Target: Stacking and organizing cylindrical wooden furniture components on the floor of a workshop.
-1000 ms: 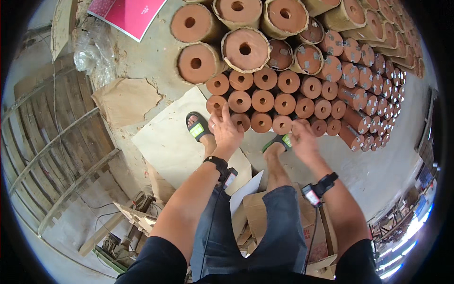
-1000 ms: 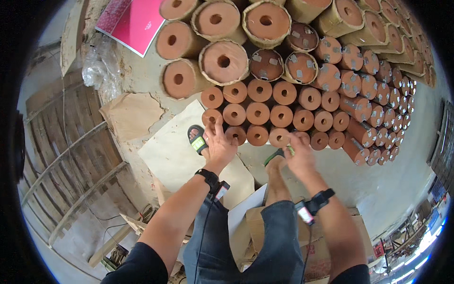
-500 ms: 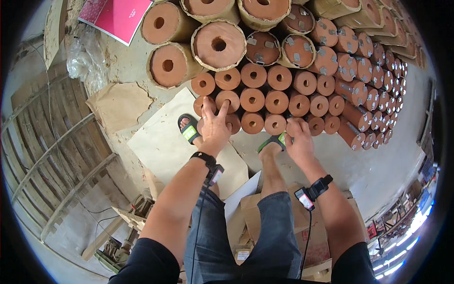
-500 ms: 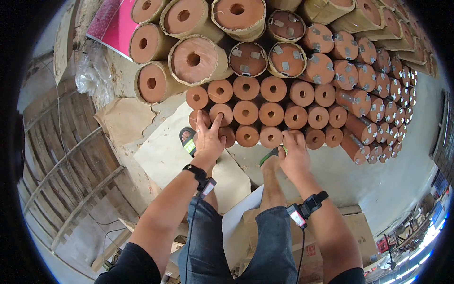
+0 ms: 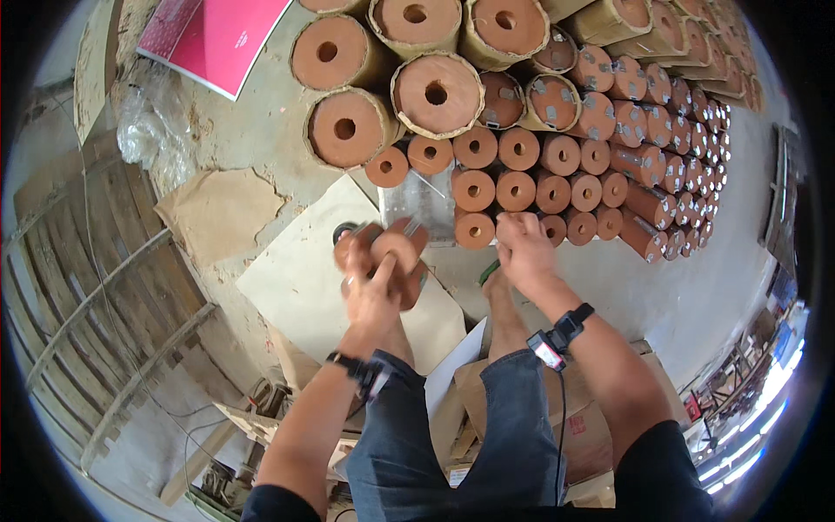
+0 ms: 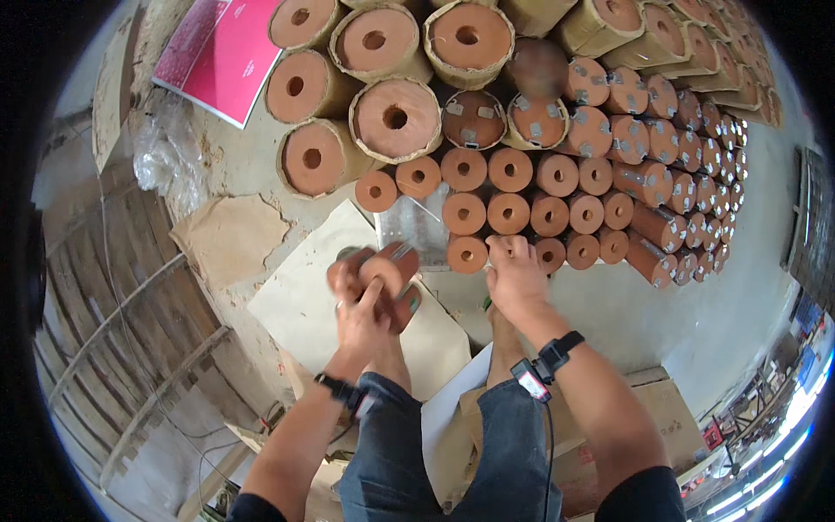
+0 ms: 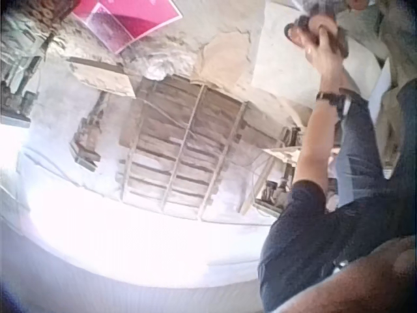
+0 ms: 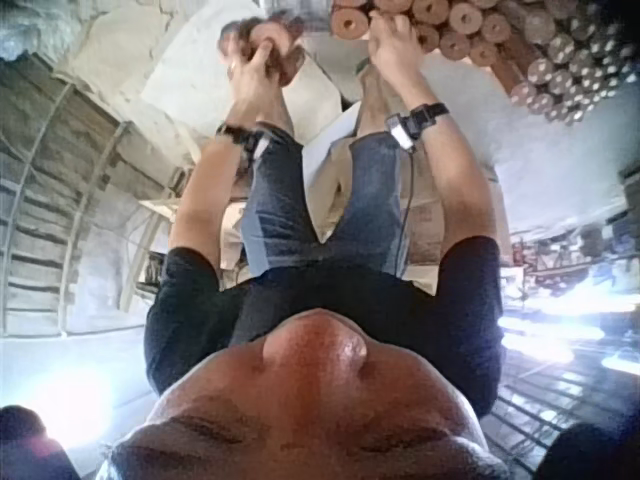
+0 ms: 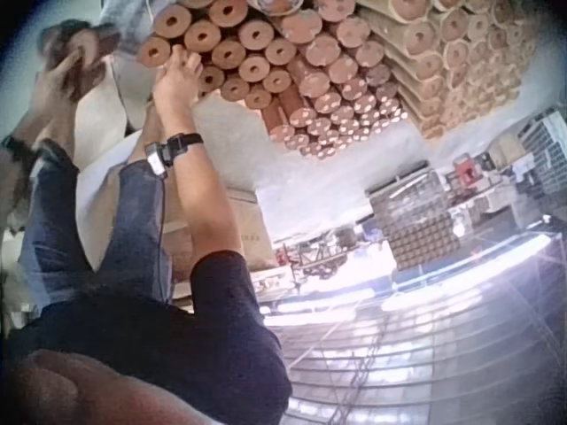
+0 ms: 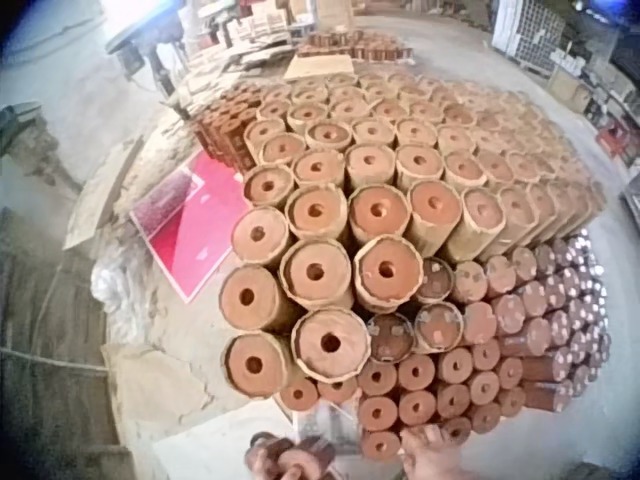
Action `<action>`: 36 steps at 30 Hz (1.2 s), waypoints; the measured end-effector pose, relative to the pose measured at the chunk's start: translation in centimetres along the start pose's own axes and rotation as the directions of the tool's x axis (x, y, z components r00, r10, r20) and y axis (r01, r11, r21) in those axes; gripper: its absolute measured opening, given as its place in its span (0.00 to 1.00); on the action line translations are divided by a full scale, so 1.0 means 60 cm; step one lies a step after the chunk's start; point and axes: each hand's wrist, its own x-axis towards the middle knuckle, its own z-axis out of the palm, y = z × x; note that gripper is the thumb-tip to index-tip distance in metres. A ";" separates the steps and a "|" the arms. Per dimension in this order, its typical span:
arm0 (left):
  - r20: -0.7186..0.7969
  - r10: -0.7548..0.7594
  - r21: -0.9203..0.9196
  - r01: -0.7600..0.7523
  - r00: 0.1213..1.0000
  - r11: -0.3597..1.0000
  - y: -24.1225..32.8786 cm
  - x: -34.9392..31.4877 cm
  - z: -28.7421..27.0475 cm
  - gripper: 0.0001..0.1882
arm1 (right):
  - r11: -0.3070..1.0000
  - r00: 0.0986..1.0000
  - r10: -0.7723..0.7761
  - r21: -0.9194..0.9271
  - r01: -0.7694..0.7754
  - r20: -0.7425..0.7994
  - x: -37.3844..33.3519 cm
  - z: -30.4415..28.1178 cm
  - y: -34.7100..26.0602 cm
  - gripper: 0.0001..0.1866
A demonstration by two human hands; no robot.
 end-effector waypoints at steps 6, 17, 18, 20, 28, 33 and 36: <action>-0.064 -0.077 0.003 0.077 0.995 0.997 -0.091 -0.093 -0.132 0.31 | 0.937 0.947 0.305 -0.148 -0.317 -0.103 0.018 0.047 -0.056 0.44; -0.048 -0.100 0.192 0.108 0.994 0.975 -0.282 -0.190 -0.245 0.38 | 0.915 0.943 0.275 -0.249 -0.316 -0.189 0.057 0.098 -0.080 0.46; -0.029 -0.112 0.155 0.116 0.993 0.981 -0.288 -0.195 -0.252 0.38 | 0.895 0.927 0.259 -0.294 -0.336 -0.270 0.061 0.104 -0.075 0.45; -0.030 -0.103 0.167 0.106 0.994 0.980 -0.300 -0.202 -0.265 0.38 | 0.924 0.929 0.221 -0.242 -0.297 -0.297 0.062 0.106 -0.058 0.42; -0.048 -0.250 0.014 0.251 0.967 0.968 -0.324 -0.244 -0.311 0.38 | 0.961 0.952 0.119 -0.208 -0.182 -0.283 0.053 0.118 -0.049 0.39; -0.041 -0.261 0.060 0.263 0.965 0.963 -0.339 -0.284 -0.312 0.38 | 0.977 0.928 0.002 -0.195 -0.080 -0.372 0.050 0.115 -0.027 0.38; -0.058 -0.298 0.080 0.302 0.953 0.950 -0.348 -0.315 -0.323 0.39 | 0.977 0.982 0.092 -0.178 -0.122 -0.165 0.062 0.110 -0.056 0.36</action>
